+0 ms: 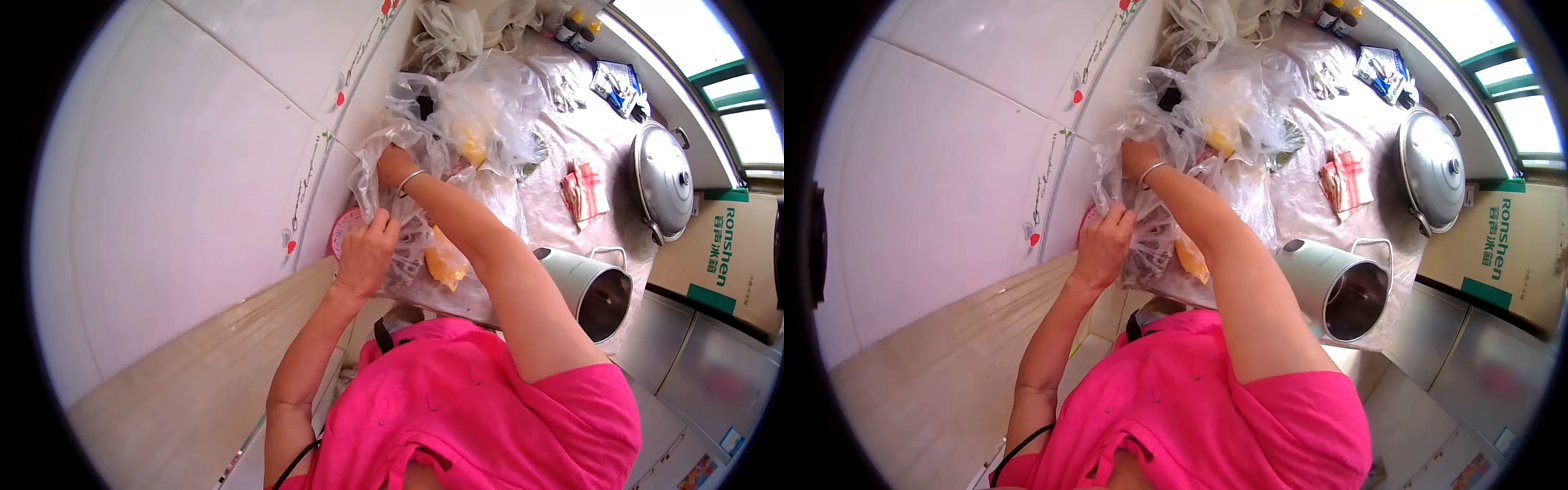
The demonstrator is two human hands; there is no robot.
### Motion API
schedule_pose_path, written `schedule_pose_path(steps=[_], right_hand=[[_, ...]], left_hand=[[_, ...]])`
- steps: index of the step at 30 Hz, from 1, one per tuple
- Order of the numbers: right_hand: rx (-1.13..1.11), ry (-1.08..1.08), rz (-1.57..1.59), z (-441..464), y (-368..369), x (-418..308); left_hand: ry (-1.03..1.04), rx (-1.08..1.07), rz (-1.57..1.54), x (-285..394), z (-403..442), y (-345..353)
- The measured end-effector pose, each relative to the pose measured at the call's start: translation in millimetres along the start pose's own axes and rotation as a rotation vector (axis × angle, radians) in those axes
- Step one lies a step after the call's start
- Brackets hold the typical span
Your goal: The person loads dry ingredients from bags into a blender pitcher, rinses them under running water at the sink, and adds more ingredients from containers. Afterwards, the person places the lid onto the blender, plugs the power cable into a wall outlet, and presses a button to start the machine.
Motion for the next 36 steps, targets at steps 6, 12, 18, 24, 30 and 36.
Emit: schedule_pose_path(steps=[6,12,18,24,30,36], right_hand=[[-0.076,-0.339,0.006,3.7,24.1,20.2],[-0.067,0.105,0.207,-35.3,-20.8,18.4],[-0.009,0.437,2.364,-22.3,14.8,28.8],[0.069,0.463,2.19,-40.9,-40.9,-3.0],[0.105,0.377,2.232,-82.4,-85.1,-26.3],[0.218,0.366,2.341,-145.9,-138.9,-52.4]], left_hand=[[0.036,-0.019,-0.014,-4.9,6.5,2.1],[0.042,0.002,-0.028,-2.0,13.4,-2.4],[-0.027,-0.058,-0.059,-2.8,20.9,-4.7],[0.003,-0.031,-0.085,-6.1,27.0,-5.3],[-0.009,-0.05,-0.052,-6.4,28.2,-8.0],[-0.032,-0.131,0.067,-6.0,31.2,-7.2]])
Point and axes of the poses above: each hand's wrist, its own z-axis towards the middle knuckle, its own y-axis out of the palm, x = y × z, the point moved 3 cm from there along z, towards the middle knuckle, and after that the axes turned 15 degrees about -y, right-handed, at the moved point
